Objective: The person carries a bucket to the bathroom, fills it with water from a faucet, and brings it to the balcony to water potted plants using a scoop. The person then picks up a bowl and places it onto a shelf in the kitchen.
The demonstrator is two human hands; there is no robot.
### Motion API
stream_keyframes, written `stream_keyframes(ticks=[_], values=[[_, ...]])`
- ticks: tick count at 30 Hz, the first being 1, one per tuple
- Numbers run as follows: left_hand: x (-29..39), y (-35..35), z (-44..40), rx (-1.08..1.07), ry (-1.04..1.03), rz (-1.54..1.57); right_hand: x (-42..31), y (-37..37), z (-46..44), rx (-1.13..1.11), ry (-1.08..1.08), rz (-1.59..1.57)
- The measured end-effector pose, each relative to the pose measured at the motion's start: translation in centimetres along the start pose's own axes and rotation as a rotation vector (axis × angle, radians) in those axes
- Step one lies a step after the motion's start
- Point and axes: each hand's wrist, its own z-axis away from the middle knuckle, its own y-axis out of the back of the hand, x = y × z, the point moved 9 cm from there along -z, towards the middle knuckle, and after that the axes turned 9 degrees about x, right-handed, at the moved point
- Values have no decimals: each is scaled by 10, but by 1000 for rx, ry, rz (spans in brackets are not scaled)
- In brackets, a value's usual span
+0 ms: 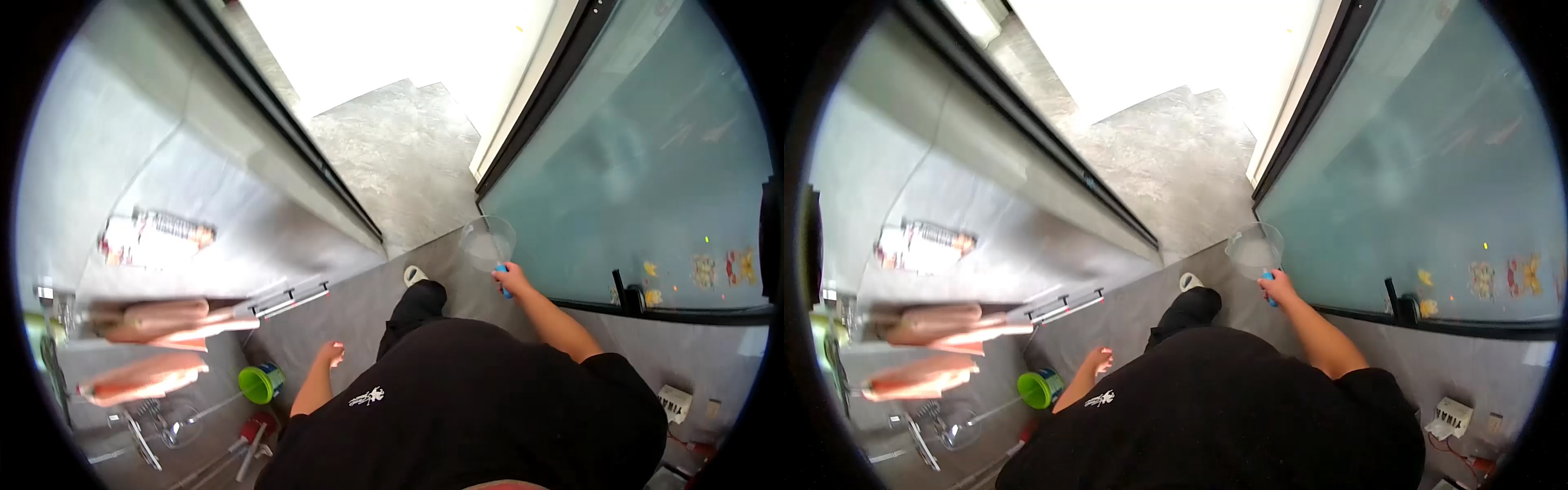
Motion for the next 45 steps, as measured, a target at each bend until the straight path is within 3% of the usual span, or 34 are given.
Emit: stream_keyframes(ticks=[3, 7, 9, 13, 17, 19, 21, 23, 24, 25, 29, 31, 33, 34, 36, 38, 40, 41, 42, 43, 45], values=[[22, 2, -46, -20, 23, 63, -24, 26, -35, 26, -38, -60], [151, -1, 13, -110, -48, -134, -69, 68, -92, 218, -43, -107], [225, 6, 44, -92, -180, -182, -99, 75, -117, 281, -21, -87], [220, -18, -41, -264, -166, -154, -162, 67, -203, 296, -5, 36], [243, -35, -35, -108, -15, 15, -256, 19, -345, 81, 101, 221], [269, -48, -30, -5, 65, 145, -320, -34, -428, -25, 155, 323], [304, -57, -31, 101, 113, 287, -405, -106, -513, -73, 634, 618], [331, -65, -35, 201, 148, 432, -520, -197, -526, -162, 872, 654], [345, -69, -41, 239, 164, 501, -595, -243, -495, -325, 725, 654], [361, -69, -44, 280, 177, 557, -638, -299, -503, -396, 908, 630], [406, -75, -89, 367, 239, 733, -800, -498, -444, -682, 978, 607], [417, -77, -127, 379, 265, 793, -841, -564, -412, -769, 995, 606], [426, -72, -172, 370, 301, 842, -862, -641, -411, -957, 767, 539], [429, -66, -196, 367, 314, 870, -862, -666, -415, -1001, 759, 557], [451, -21, -246, 390, 292, 975, -874, -706, -433, -1063, 733, 623], [492, 52, -277, 455, 50, 1540, -881, -727, -453, -1064, 665, 701], [520, 126, -307, 343, -278, 2157, -901, -745, -481, -1032, 618, 761], [506, 189, -345, 469, 73, 1370, -919, -758, -494, -1015, 614, 778], [479, 267, -398, 345, 337, 590, -935, -773, -513, -970, 617, 769], [476, 368, -387, 575, 383, 704, -951, -788, -532, -926, 616, 760], [466, 549, -433, 866, 153, 728, -986, -833, -564, -873, 643, 733]])
